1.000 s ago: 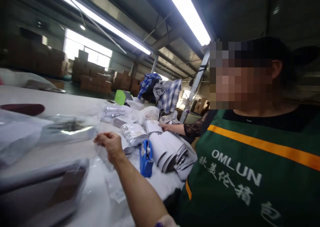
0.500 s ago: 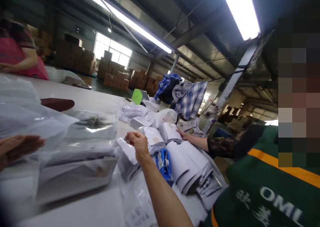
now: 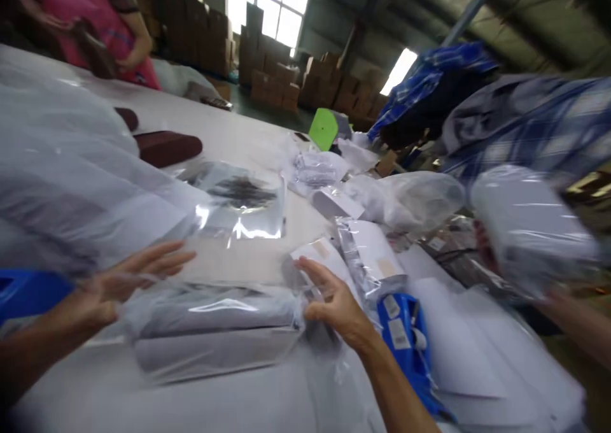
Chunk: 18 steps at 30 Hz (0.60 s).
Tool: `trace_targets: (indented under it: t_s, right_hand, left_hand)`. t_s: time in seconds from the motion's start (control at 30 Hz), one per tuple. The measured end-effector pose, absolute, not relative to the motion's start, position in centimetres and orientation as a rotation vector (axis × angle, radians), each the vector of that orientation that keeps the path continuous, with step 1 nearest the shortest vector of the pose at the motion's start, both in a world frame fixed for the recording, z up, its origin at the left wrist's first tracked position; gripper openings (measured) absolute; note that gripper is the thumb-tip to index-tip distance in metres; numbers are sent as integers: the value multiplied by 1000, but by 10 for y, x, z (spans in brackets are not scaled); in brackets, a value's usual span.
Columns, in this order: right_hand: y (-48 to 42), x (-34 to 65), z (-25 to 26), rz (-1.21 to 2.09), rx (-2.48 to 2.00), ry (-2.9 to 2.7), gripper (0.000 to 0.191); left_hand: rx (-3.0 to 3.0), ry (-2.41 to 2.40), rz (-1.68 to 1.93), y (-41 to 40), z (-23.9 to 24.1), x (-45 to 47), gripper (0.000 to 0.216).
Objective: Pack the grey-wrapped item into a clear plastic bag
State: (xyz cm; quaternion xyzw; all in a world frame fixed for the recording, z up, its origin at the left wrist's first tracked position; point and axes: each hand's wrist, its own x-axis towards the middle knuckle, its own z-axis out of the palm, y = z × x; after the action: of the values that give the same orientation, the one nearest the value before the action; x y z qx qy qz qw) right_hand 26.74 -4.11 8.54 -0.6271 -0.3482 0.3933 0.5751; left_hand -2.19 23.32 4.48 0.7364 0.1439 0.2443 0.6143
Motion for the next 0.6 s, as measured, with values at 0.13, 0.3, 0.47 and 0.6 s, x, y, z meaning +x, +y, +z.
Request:
trace_targets:
  t_s: [0.13, 0.3, 0.47, 0.6]
  right_hand:
    - [-28, 268, 97, 1021, -1562, -925, 72]
    - [-26, 270, 116, 937, -1644, -1042, 41]
    - [-5, 273, 112, 885, -1590, -887, 43]
    - [3, 266, 117, 771, -1454, -841, 39]
  left_hand:
    - [1686, 287, 293, 227, 79, -25, 83]
    - [1741, 453, 388, 221, 102, -29, 37]
    - [1545, 489, 717, 228, 92, 5, 37]
    - [1419, 413, 845, 224, 95, 14, 40]
